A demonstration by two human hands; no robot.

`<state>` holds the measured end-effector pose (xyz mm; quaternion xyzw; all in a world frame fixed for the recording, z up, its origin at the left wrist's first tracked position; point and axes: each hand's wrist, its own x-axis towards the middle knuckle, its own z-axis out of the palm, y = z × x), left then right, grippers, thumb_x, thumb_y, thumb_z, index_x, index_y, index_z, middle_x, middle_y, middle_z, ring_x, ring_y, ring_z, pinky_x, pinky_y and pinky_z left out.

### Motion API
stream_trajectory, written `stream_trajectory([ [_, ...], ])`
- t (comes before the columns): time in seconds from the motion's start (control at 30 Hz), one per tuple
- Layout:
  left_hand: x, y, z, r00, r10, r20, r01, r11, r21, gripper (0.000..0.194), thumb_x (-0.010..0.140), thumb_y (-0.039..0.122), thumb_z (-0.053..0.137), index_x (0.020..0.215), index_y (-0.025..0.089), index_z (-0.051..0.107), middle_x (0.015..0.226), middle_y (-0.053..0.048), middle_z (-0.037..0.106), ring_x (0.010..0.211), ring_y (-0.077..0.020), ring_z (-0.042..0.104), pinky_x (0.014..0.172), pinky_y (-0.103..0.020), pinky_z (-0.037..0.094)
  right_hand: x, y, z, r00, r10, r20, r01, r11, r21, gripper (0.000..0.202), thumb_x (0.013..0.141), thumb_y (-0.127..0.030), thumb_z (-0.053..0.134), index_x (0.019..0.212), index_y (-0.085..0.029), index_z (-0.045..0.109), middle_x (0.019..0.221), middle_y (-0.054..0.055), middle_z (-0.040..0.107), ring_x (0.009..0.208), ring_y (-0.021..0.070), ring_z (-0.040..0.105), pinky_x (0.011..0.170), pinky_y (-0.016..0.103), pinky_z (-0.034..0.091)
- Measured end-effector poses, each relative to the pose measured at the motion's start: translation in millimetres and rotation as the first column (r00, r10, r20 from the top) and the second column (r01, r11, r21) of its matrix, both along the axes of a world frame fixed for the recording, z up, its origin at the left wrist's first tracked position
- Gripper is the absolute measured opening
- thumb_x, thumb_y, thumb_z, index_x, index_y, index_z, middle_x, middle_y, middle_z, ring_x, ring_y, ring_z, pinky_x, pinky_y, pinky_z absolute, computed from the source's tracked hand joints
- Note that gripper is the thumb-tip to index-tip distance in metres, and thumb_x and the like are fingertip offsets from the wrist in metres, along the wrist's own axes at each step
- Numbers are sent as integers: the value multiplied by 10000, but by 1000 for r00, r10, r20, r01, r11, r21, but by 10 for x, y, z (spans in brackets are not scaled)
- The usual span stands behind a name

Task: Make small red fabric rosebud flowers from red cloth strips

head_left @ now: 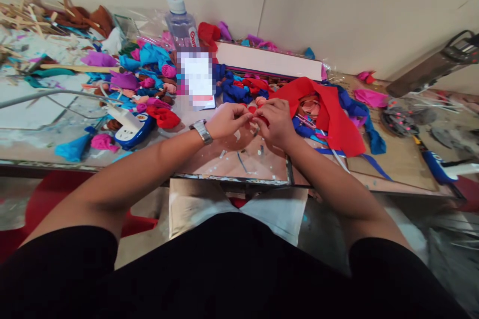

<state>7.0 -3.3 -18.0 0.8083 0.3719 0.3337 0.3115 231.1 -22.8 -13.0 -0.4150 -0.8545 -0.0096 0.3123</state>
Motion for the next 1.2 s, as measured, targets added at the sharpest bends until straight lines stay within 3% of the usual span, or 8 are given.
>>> stream_trajectory([
  [0.13, 9, 38, -51, 992, -39, 116, 56, 987, -150, 398, 1011, 521, 643, 896, 153, 744, 842, -71, 803, 714, -150, 711, 684, -265, 485, 1, -6, 15, 1000, 9, 17, -9, 1000, 3, 274, 1081, -424, 559, 978, -227, 721, 1009, 82, 778, 1157, 323, 608, 1056, 493, 333],
  [0.33, 2, -50, 5, 989, 81, -121, -51, 972, 227, 285, 1014, 399, 614, 911, 171, 749, 800, -45, 756, 694, -160, 630, 686, -296, 410, -8, 7, -50, 1000, 1, -20, -2, 997, -71, 258, 1071, -408, 582, 985, -212, 725, 1020, 104, 772, 1116, 315, 622, 955, 451, 369],
  [0.43, 2, -73, 29, 983, 103, -152, -59, 961, 271, 334, 1031, 426, 579, 908, 172, 759, 785, -56, 747, 686, -172, 624, 685, -310, 406, -10, 5, -61, 1000, -4, -24, 2, 998, -69, 227, 1058, -385, 604, 992, -208, 730, 1036, 106, 775, 1126, 318, 629, 956, 453, 370],
  [0.67, 14, 47, -91, 988, -70, 141, 106, 957, -270, 492, 978, 613, 647, 846, 151, 750, 788, -80, 776, 698, -165, 694, 680, -283, 510, 1, 6, -23, 999, 6, 40, -6, 1000, -7, 194, 1065, -353, 587, 993, -229, 719, 1061, 84, 795, 1195, 327, 600, 1073, 504, 328],
  [0.8, 5, 79, -117, 977, -66, 201, 132, 933, -335, 444, 935, 585, 723, 889, 146, 767, 827, -96, 793, 703, -158, 702, 691, -285, 530, 4, 6, -18, 999, 17, 48, -16, 1000, -6, 204, 1067, -354, 598, 975, -224, 726, 1048, 83, 799, 1184, 318, 603, 1057, 490, 335],
  [0.97, -22, 40, -74, 997, 7, -71, -4, 999, 48, 343, 1013, 466, 627, 922, 174, 782, 847, -70, 794, 730, -173, 688, 701, -298, 483, -5, -12, -28, 1000, 11, 12, -10, 996, -87, 198, 1056, -350, 609, 988, -216, 738, 1037, 98, 784, 1149, 316, 596, 997, 465, 353],
  [1.07, -33, 21, -47, 974, 79, -211, -8, 947, 320, 339, 1050, 444, 584, 961, 189, 788, 862, -70, 785, 750, -195, 682, 707, -324, 440, -12, -17, -23, 1000, 4, -8, -5, 990, -141, 191, 1054, -336, 598, 988, -210, 726, 1029, 105, 766, 1111, 307, 594, 958, 444, 359],
  [1.2, -25, -21, -5, 979, 83, -184, -12, 934, 358, 373, 1073, 471, 550, 1014, 193, 793, 896, -70, 797, 773, -194, 693, 723, -321, 441, -15, -23, -16, 1000, -6, -10, 4, 991, -137, 206, 1068, -347, 573, 990, -213, 707, 1042, 104, 747, 1104, 297, 585, 956, 433, 358],
])
